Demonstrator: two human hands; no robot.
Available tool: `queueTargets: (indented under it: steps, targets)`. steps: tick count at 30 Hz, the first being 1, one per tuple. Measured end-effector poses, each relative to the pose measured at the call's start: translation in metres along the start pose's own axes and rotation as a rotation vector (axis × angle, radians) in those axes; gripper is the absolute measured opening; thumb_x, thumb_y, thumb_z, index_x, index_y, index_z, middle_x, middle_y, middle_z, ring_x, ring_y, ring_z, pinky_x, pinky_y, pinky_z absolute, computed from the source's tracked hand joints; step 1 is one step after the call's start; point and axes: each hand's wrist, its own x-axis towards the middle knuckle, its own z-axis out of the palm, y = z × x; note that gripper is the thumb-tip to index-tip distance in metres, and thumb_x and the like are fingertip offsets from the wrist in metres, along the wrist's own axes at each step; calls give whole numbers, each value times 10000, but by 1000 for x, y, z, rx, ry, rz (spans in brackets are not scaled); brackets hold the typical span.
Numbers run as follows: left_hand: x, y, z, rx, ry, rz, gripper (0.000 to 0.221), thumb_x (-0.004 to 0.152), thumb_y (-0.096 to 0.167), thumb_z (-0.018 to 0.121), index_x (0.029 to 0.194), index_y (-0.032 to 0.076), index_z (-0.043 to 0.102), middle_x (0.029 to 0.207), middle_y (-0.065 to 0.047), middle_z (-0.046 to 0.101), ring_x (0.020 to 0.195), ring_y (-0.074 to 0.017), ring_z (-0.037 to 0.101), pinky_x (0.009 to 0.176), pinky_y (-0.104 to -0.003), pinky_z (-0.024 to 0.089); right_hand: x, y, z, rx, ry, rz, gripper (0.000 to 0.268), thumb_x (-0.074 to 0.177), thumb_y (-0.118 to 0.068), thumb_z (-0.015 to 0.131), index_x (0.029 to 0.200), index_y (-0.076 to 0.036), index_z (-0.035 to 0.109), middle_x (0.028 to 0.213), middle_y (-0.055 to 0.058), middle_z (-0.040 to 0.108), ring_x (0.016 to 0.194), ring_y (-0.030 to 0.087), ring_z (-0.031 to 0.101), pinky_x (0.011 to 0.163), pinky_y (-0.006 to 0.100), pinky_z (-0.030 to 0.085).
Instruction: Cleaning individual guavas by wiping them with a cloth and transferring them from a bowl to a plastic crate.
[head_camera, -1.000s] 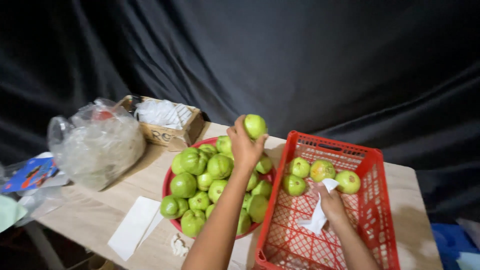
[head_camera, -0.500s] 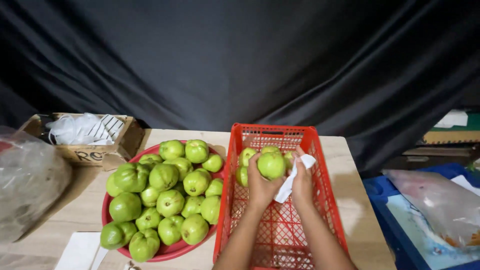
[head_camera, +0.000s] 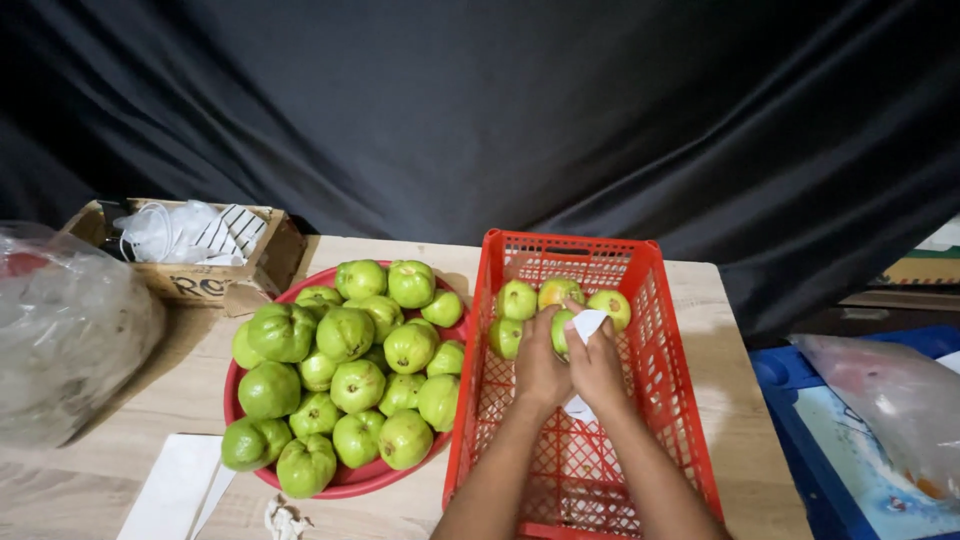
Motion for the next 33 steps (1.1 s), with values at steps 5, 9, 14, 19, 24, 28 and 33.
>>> queueTargets:
  steps: [5, 9, 14, 19, 24, 28, 33]
  targets:
    - [-3, 5, 3, -66, -29, 80, 870, 634, 173, 842, 1432, 246, 504, 1283, -160, 547, 1290, -409, 559, 1097, -445, 457, -1, -25, -16, -57, 93, 1, 330, 1008, -291, 597, 1308, -237, 722, 1219, 144, 674, 1202, 352, 633, 1061, 465, 476]
    - [-6, -3, 8, -100, -107, 181, 908, 570, 91, 803, 1429, 224, 539, 1292, -166, 553, 1294, -409, 543, 1122, -436, 434, -6, -75, -38, 272, 170, 493, 330, 970, -367, 556, 1077, -190, 813, 1008, 126, 773, 1006, 242, 716, 933, 405, 535]
    - [-9, -8, 9, -168, -154, 218, 967, 514, 111, 813, 1433, 254, 549, 1310, -135, 549, 1292, -382, 539, 1102, -414, 452, 16, -4, -28, 727, 228, 695, 272, 966, -230, 586, 1027, -60, 789, 942, 256, 739, 845, 343, 751, 737, 500, 610]
    - [-9, -4, 3, -54, -193, 54, 1011, 543, 196, 859, 1485, 216, 491, 1302, -182, 547, 1293, -383, 544, 1105, -442, 465, 2, -31, -25, 407, 182, 529, 411, 968, -353, 501, 1199, -167, 787, 1149, 216, 701, 1093, 298, 649, 1002, 452, 502]
    - [-3, 1, -12, -1, -215, -130, 817, 745, 138, 748, 1500, 253, 456, 1361, -217, 493, 1321, -418, 528, 1123, -448, 451, -8, -4, 3, 50, -8, 93, 399, 991, -244, 574, 1339, -61, 634, 1248, 226, 570, 1118, 386, 547, 963, 486, 431]
    - [-8, 10, -15, 124, -219, -112, 746, 764, 243, 778, 1458, 276, 506, 1259, -162, 509, 1243, -427, 578, 1060, -461, 495, -4, 4, -2, -184, -60, -87, 384, 1004, -256, 579, 1342, -109, 690, 1251, 186, 609, 1222, 433, 593, 1072, 472, 469]
    - [-10, 1, -4, 129, -235, 14, 911, 573, 324, 866, 1418, 379, 529, 1180, -125, 506, 1198, -392, 605, 1026, -438, 513, -4, -43, -33, 246, 144, 486, 363, 955, -318, 586, 1027, -42, 810, 884, 238, 745, 907, 365, 727, 800, 491, 557]
